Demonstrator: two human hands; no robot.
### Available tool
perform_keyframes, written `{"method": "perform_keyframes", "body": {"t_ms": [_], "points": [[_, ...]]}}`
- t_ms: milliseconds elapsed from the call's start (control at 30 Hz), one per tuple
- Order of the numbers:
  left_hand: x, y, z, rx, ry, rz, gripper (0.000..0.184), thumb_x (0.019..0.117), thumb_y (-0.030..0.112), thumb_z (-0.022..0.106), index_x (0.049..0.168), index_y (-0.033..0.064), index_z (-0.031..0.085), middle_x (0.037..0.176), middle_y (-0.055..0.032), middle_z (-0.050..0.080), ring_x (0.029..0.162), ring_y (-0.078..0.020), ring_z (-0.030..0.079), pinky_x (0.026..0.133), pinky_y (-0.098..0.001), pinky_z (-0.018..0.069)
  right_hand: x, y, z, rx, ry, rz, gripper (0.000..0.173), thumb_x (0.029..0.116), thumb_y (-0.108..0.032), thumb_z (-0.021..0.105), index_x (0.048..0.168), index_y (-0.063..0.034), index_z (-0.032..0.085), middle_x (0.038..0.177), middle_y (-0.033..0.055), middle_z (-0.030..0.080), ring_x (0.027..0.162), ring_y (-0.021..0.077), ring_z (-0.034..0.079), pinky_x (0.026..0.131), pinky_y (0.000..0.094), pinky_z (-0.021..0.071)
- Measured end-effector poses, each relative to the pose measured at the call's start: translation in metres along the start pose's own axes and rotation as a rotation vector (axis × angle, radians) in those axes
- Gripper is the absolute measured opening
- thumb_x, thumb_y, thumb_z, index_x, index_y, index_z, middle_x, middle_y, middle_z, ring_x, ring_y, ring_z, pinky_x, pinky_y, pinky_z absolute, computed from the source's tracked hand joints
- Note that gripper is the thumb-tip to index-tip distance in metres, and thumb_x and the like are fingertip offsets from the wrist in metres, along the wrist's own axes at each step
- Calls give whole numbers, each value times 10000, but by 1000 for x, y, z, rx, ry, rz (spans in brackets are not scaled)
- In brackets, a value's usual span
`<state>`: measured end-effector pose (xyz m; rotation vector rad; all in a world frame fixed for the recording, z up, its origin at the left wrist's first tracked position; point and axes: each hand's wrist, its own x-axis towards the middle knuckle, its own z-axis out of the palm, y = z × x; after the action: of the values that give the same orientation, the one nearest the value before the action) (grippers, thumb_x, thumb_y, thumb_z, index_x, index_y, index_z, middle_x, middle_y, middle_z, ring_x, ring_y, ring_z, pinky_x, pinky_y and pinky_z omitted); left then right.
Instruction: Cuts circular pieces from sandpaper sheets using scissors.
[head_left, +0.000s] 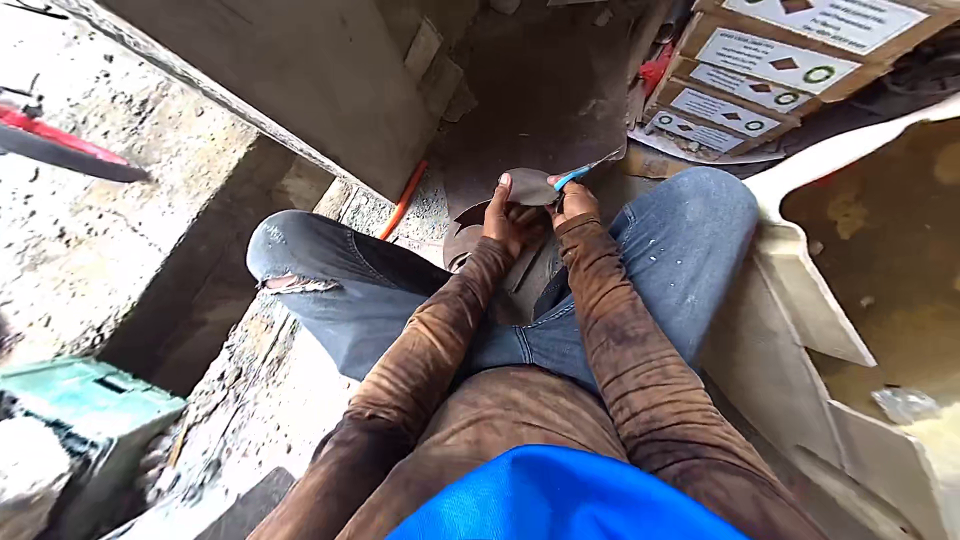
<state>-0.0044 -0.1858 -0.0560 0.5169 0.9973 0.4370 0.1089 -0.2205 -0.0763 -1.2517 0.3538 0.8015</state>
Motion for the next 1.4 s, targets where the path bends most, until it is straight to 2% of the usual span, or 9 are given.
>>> {"method": "perform_keyframes", "body": {"t_ms": [133, 233, 400, 633, 767, 900, 1000, 1133, 1400], "points": [[23, -1, 30, -117, 138, 38, 402, 982, 202, 634, 1327, 16, 546, 1205, -212, 654, 1024, -331, 676, 824, -529, 591, 4, 12, -9, -7, 39, -120, 382, 817, -11, 799, 1164, 10, 640, 1049, 152, 697, 982, 251, 672, 849, 457, 576], [27, 1, 32, -96, 234, 177, 388, 894, -35, 658, 1264, -40, 541, 1129, -229, 649, 976, -322, 668, 814, -526, 588, 4, 13, -12, -47, 10, -153, 442, 813, -52, 833, 1202, -4, 630, 1086, 146, 695, 1000, 245, 672, 856, 456, 578], [26, 44, 29, 20, 9, 517, 647, 852, -74, 709, 1414, 10, 399, 1210, -208, 625, 1046, -299, 669, 863, -506, 599, -11, -18, -19, -251, -62, -377, 535, 925, -287, 772, 1332, -14, 558, 1073, 169, 703, 902, 274, 733, 763, 479, 648], [-65, 163, 77, 411, -196, 801, 518, 886, -51, 665, 1350, 35, 451, 1136, -87, 663, 950, -148, 685, 792, -328, 610, -39, -46, -16, -398, -88, -535, 528, 1070, -311, 558, 1480, -26, 386, 1070, 158, 683, 839, 246, 733, 729, 438, 642], [-132, 219, 114, 661, -289, 910, 496, 921, -80, 615, 1383, 3, 456, 1226, -67, 636, 1038, -97, 651, 896, -271, 568, -40, -49, -20, -908, -96, -628, 514, 1093, -303, 485, 1443, 69, 428, 1143, 219, 689, 1009, 310, 712, 918, 461, 583], [-101, 289, 129, 423, -720, 1230, 491, 733, -107, 722, 1159, 32, 520, 999, -82, 741, 946, -227, 736, 866, -461, 631, -59, -52, -13, -1153, -150, -733, 625, 1073, -344, 529, 1493, 94, 379, 1161, 260, 689, 1082, 367, 694, 1003, 475, 522], [-88, 298, 107, 346, -570, 1140, 521, 752, -101, 711, 1203, 18, 480, 1006, -115, 720, 942, -253, 728, 849, -481, 630, -66, -56, -12, -1334, -333, -609, 636, 1068, -388, 534, 1519, 36, 390, 1192, 256, 681, 1118, 380, 677, 1021, 511, 502], [-30, 271, 49, 148, -281, 783, 441, 867, -44, 660, 1272, 16, 495, 1051, -164, 695, 932, -280, 704, 808, -498, 607, -66, -46, -21, -1405, -567, -524, 520, 1018, -416, 610, 1342, -12, 577, 1043, 218, 686, 966, 363, 676, 917, 555, 520], [8, 233, 14, -33, -120, 600, 365, 877, -81, 644, 1215, -15, 523, 1028, -176, 681, 901, -264, 692, 799, -469, 601, -107, -17, -14, -557, -907, -570, 434, 1025, -269, 583, 1306, 61, 553, 814, 35, 694, 685, 145, 688, 641, 328, 617]]}}
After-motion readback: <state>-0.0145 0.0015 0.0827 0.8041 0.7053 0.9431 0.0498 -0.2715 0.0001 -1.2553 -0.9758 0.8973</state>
